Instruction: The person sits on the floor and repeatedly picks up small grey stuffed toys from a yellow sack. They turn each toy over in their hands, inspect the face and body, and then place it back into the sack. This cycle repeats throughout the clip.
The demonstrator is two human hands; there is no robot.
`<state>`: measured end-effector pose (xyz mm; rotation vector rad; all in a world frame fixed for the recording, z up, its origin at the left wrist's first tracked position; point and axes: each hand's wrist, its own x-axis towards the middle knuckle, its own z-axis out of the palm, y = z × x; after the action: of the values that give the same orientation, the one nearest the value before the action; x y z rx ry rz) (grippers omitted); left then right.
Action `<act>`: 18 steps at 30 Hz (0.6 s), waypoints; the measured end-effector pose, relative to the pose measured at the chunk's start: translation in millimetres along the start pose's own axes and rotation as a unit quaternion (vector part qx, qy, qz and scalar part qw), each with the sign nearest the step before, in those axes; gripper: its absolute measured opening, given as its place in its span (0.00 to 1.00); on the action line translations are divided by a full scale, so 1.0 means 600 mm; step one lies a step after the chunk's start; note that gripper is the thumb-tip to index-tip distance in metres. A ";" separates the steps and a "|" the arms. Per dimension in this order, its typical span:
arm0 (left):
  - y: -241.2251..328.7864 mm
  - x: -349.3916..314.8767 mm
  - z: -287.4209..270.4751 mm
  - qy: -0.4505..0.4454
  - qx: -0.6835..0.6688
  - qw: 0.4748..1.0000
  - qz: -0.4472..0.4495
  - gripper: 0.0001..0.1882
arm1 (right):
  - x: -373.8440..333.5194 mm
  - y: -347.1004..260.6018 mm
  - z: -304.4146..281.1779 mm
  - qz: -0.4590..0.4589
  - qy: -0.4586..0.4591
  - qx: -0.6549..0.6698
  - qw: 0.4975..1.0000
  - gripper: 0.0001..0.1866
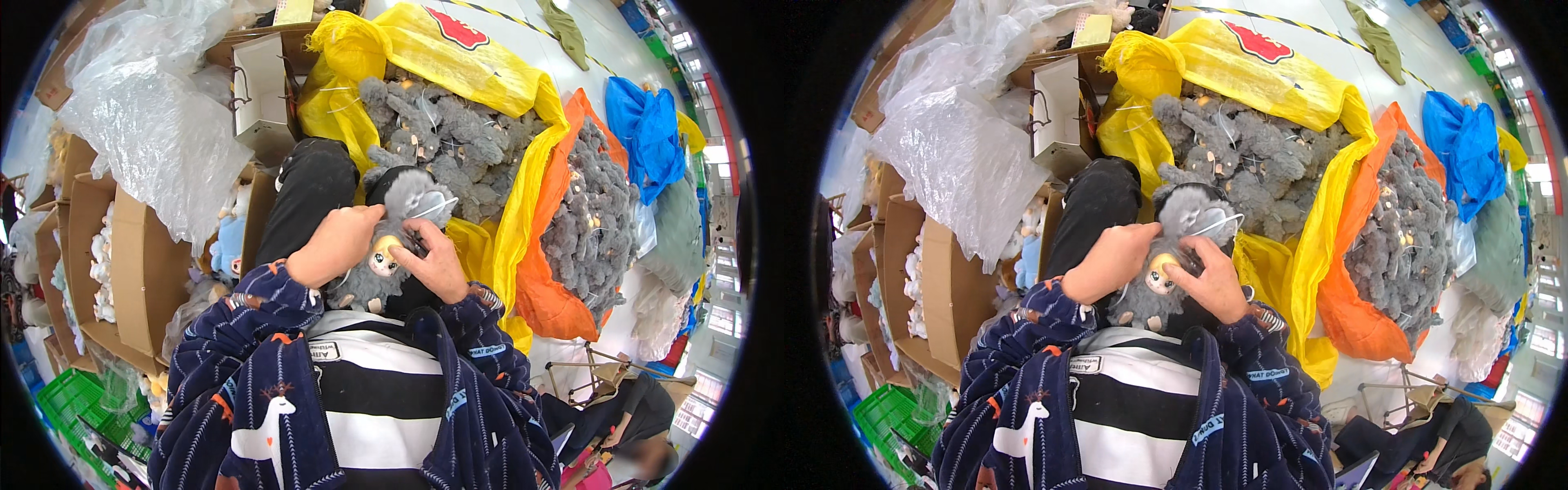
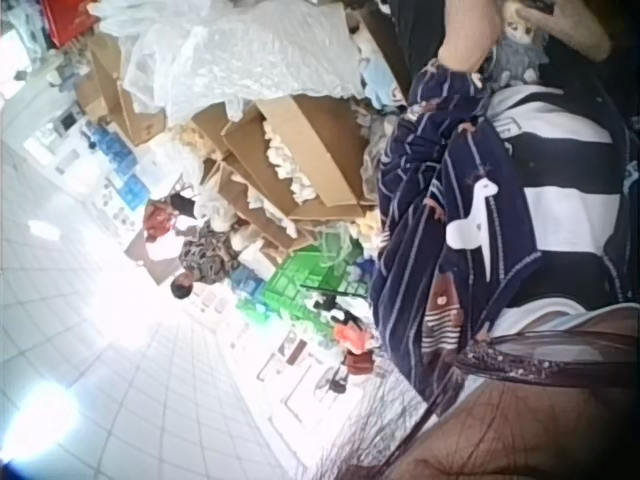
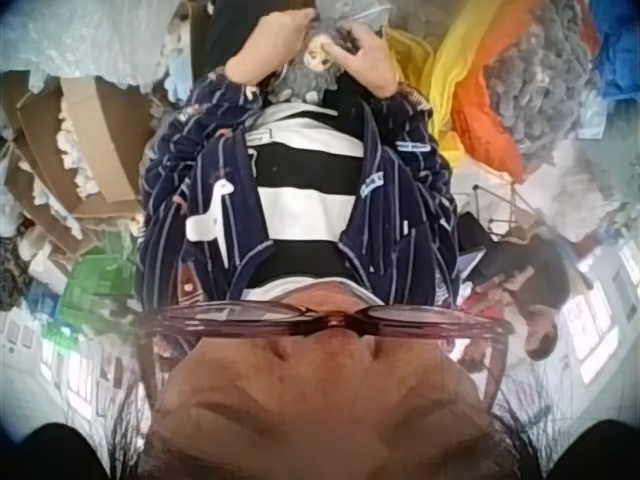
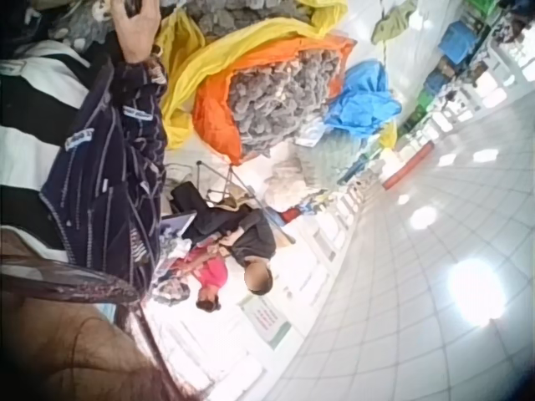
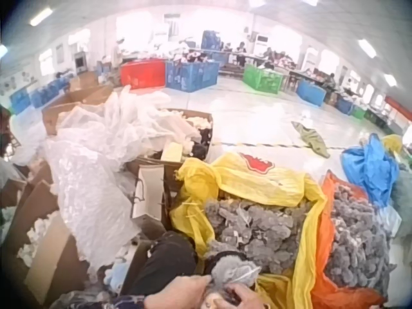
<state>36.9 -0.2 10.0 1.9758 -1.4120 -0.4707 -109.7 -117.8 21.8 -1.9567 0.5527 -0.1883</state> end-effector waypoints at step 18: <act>0.010 -0.087 0.007 -0.162 -0.380 0.890 -0.194 0.25 | -0.088 0.009 0.003 0.131 -0.027 0.029 0.991 0.14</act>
<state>11.6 46.1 6.6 1.5358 -0.7842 -1.3570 -157.3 -93.9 22.2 -1.8069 0.7524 0.0133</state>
